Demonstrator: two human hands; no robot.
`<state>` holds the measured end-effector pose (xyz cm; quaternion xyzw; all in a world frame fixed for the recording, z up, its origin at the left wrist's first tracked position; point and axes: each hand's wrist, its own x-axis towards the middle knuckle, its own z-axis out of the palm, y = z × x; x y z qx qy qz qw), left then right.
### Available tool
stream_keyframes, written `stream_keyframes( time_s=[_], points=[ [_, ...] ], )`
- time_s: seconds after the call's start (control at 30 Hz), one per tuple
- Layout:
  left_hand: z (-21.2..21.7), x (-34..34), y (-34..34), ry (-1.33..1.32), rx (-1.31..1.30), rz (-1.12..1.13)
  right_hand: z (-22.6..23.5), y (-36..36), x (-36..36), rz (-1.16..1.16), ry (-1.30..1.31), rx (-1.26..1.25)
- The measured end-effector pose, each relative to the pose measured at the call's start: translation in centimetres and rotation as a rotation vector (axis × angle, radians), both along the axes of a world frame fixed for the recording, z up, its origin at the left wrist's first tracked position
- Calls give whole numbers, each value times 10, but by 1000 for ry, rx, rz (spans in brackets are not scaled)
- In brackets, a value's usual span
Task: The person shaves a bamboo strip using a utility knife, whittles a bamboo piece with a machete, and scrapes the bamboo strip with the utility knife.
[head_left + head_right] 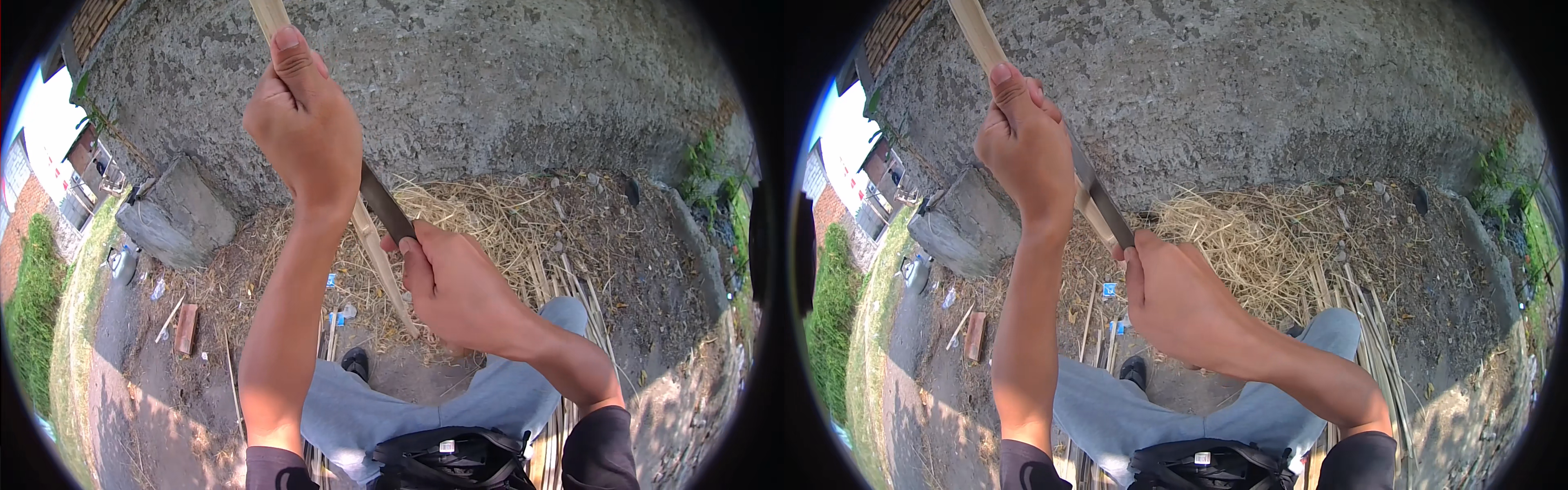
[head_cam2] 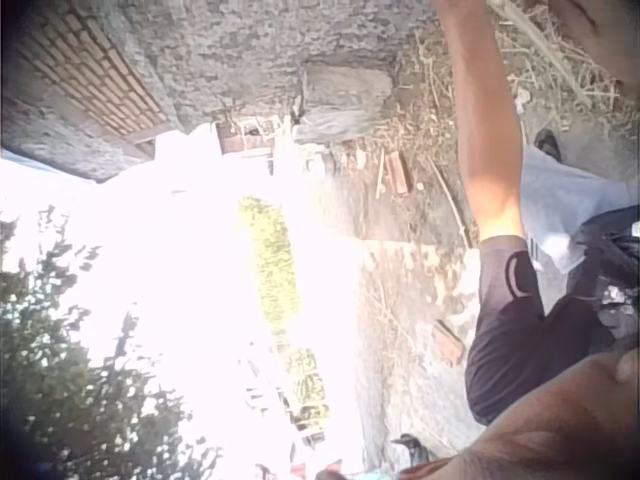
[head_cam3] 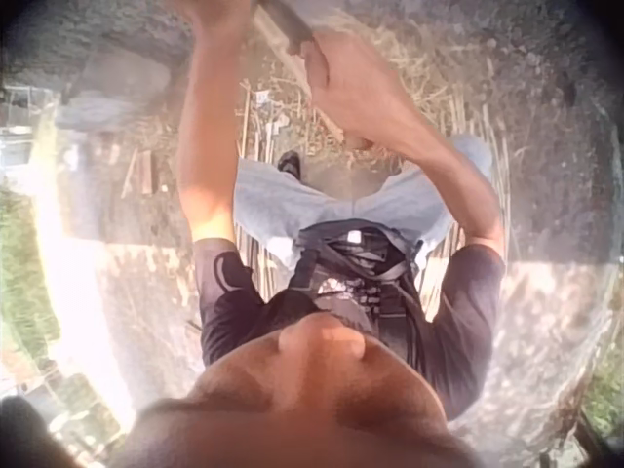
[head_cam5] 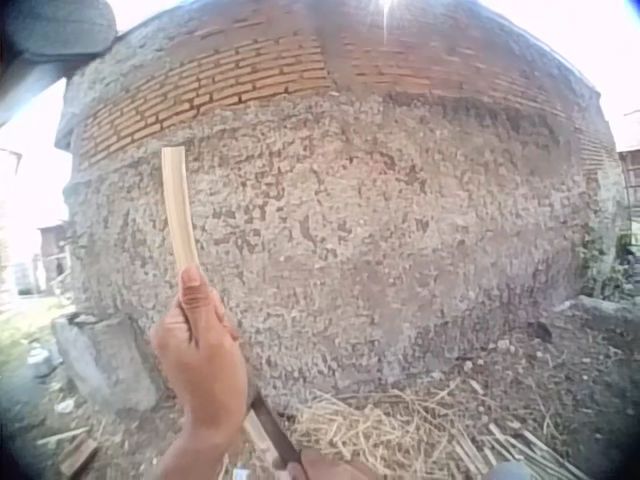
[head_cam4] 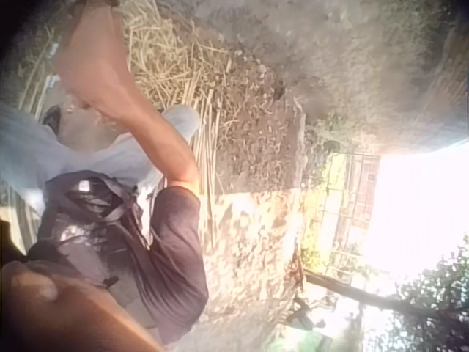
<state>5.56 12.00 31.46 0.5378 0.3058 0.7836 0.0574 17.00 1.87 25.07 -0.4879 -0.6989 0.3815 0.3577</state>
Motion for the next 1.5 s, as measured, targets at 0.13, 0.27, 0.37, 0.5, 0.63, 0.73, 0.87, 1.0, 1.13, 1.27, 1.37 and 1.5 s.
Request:
stream_keyframes(
  time_s=[0.13, 0.27, 0.37, 0.5, 0.63, 0.73, 0.87, 1.0, 1.13, 1.27, 1.37, 1.5],
  points=[
    [-1, 7, -1, 31, 49, 32, -20, 2, -8, -58, 10, 158],
    [1, 9, 0, -5, -13, 5, -36, 10, -3, -47, -51, 200],
    [1, 5, 4, 2, -4, -22, -12, 4, -1, -24, -36, 129],
    [-3, 9, 5, 80, 69, 32, -26, 7, -1, -61, -54, 171],
    [0, 11, -1, -22, -71, 10, -16, 7, -1, -28, 101, 95],
    [-3, 10, -1, 66, 26, 18, -38, 8, -15, -102, 82, 157],
    [1, 6, 2, 16, 8, 45, -32, 13, -9, -33, 48, 122],
    [1, 9, -8, 6, 4, -10, -16, 11, -11, -54, 28, 165],
    [1, 14, -2, 76, 121, 77, -59, 21, -16, -118, 12, 369],
    [0, 3, -5, -31, -38, 7, -9, 6, -11, -33, -79, 92],
    [4, 7, -9, -17, -6, 7, -17, 4, -14, -55, -2, 160],
    [-4, 8, 0, 18, 3, 9, -39, 25, -11, -58, -65, 203]
  ],
)
